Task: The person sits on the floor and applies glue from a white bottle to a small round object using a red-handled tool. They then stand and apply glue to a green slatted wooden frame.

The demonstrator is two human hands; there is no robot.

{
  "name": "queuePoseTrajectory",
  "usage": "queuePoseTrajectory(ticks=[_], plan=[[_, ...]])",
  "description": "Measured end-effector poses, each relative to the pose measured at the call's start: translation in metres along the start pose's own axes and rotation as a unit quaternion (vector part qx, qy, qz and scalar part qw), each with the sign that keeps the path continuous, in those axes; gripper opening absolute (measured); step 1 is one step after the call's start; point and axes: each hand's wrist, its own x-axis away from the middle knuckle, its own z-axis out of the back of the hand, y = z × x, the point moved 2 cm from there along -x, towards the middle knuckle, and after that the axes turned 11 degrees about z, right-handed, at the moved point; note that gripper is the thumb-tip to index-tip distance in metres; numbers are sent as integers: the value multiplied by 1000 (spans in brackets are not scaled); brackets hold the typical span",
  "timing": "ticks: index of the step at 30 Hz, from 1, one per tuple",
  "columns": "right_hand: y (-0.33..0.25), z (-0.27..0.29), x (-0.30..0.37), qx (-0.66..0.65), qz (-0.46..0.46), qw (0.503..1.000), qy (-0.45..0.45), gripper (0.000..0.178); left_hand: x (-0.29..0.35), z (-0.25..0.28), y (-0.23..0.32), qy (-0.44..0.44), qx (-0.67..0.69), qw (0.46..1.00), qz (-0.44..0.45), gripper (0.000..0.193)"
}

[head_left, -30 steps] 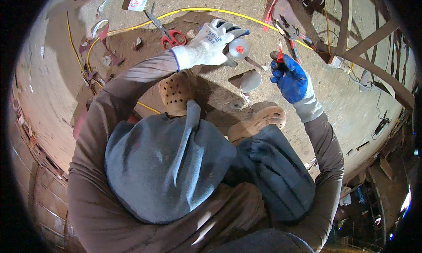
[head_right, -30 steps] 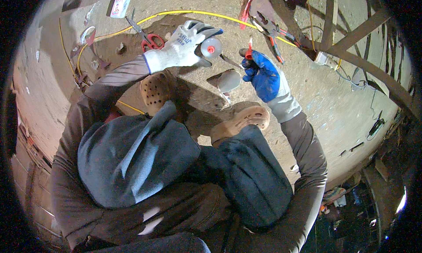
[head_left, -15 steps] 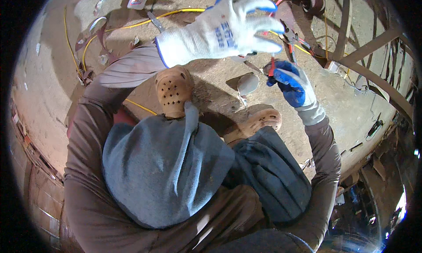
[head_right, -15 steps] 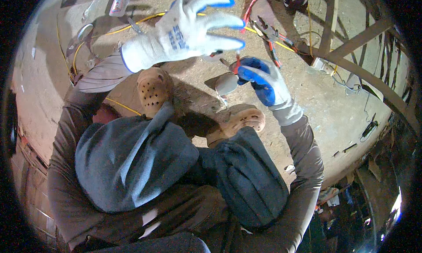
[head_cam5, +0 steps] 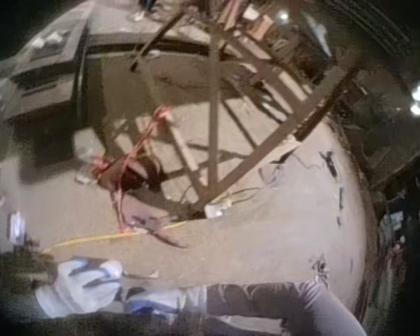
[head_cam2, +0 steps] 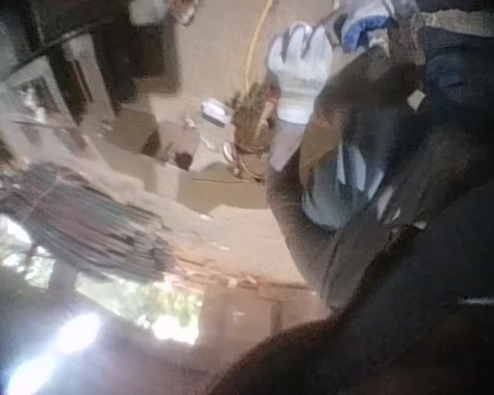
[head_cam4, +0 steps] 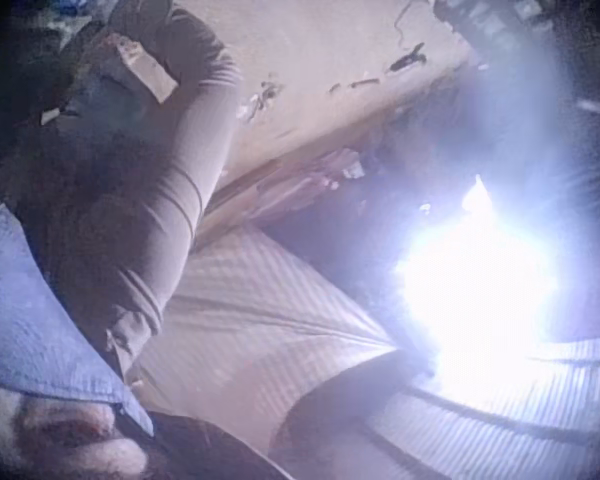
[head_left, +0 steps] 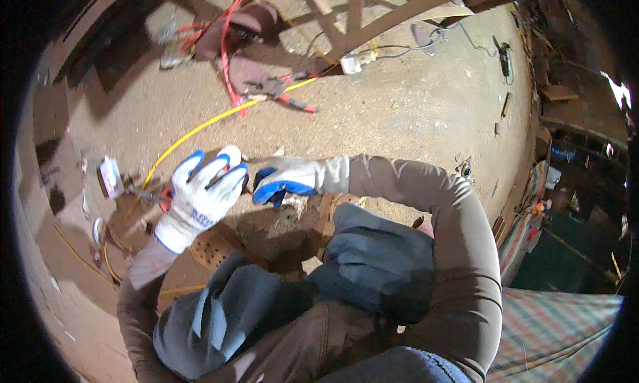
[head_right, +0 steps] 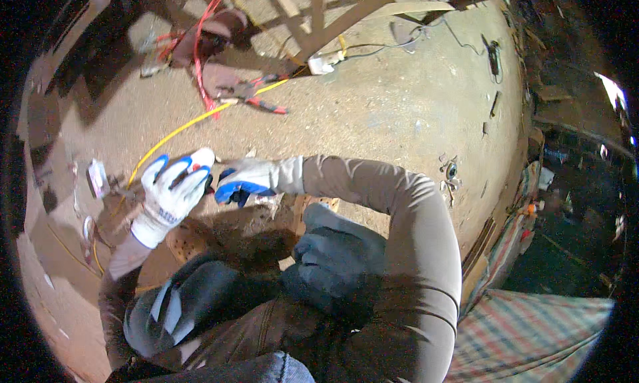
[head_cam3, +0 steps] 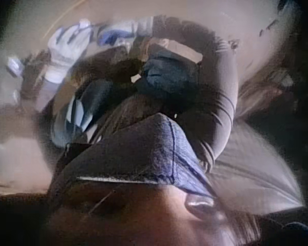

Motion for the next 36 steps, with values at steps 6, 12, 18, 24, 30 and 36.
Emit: queuePoseTrajectory(ticks=[6,12,18,24,30,36], plan=[[-11,-7,1,-20,-141,986,86,32,-4,0,-1,-41,17,998,-52,33],[-41,-1,-10,188,-125,974,18,33,-5,2,3,-104,97,990,10,26],[-57,-15,-22,545,1,839,-1,40,13,-7,-4,-209,132,966,74,27],[-75,-31,-24,644,69,760,-62,38,-26,27,5,-166,168,972,5,13],[-76,-51,-21,816,323,478,-39,13,-25,30,-4,-180,200,960,78,17],[-75,-24,-13,552,104,827,19,22,-24,33,-3,-168,119,977,55,15]])
